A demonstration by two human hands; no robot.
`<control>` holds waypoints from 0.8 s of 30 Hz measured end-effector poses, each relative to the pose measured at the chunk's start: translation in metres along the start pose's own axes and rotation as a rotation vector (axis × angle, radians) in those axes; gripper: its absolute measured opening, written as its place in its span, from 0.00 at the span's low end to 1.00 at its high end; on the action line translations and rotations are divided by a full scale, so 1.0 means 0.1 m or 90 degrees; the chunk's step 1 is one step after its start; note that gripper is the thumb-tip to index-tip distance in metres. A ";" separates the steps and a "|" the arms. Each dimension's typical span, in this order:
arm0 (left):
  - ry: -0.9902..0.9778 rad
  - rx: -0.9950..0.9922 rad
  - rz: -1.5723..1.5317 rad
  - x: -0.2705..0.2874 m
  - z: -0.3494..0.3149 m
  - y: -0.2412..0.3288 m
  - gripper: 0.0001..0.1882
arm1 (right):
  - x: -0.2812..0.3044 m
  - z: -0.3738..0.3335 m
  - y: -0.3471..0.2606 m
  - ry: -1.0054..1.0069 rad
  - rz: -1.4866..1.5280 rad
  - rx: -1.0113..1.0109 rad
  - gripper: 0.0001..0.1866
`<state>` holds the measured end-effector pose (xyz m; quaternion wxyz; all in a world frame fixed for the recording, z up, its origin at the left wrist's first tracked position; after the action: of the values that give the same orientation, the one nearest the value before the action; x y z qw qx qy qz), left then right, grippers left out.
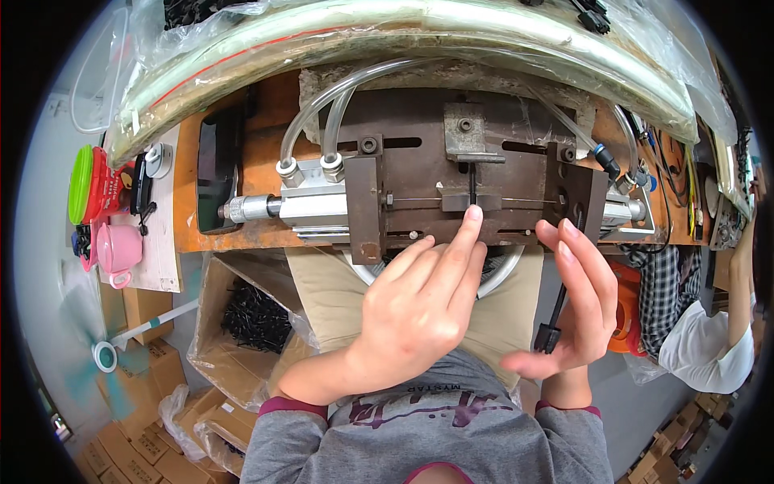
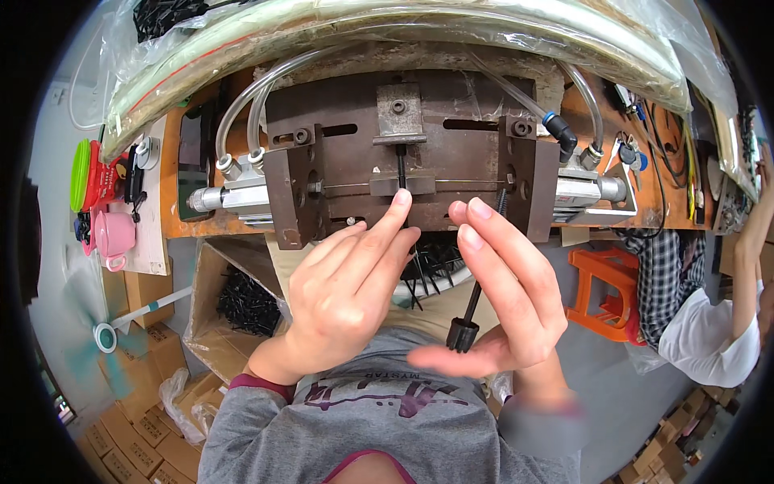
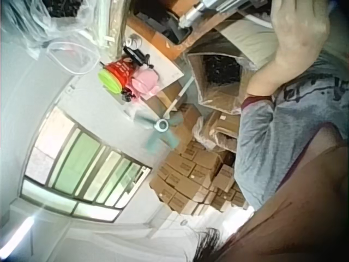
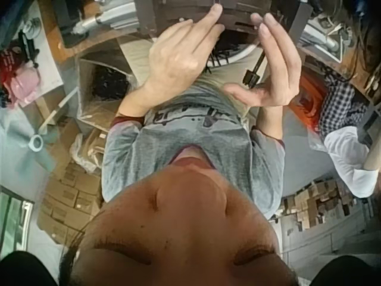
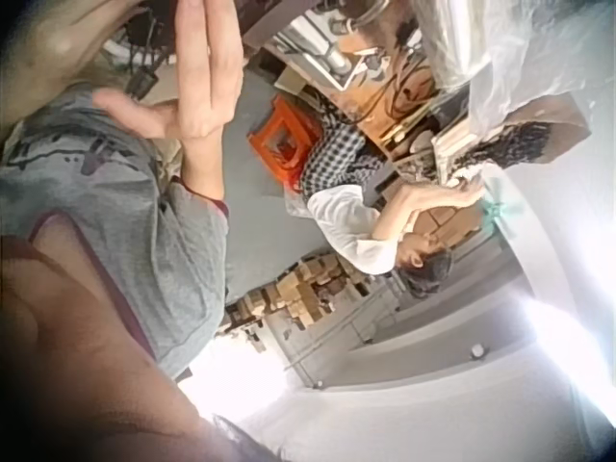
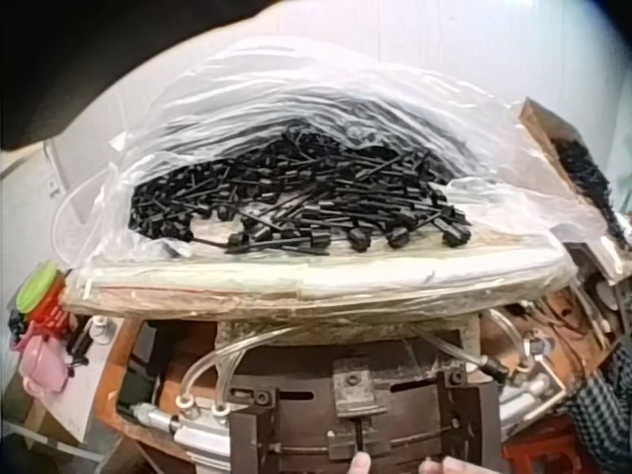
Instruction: The person is assembling small black plastic components using a pneumatic clamping machine.
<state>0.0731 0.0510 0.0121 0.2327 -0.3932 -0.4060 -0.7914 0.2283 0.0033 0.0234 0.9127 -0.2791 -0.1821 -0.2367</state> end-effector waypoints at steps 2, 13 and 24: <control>-0.017 0.005 0.005 0.02 0.02 0.01 0.13 | 0.01 0.00 -0.01 0.009 0.025 -0.020 0.38; -0.038 0.014 0.019 0.02 0.02 0.01 0.13 | -0.05 -0.02 -0.06 -0.094 -0.093 -0.035 0.18; -0.012 -0.023 0.002 -0.01 0.00 -0.02 0.13 | -0.09 -0.04 -0.10 -0.098 -0.093 -0.022 0.15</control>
<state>0.0723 0.0523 0.0099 0.2231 -0.4054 -0.3931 -0.7946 0.2160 -0.0034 0.0207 0.8714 -0.2984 -0.2670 -0.2835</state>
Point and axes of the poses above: each hand's wrist, its own z-axis towards the middle knuckle, its own x-axis out of the back of the hand, y = z × x, the point moved 4 cm from there along z, towards the middle knuckle, and after that the axes turned 15 degrees about x, right-handed, at the moved point
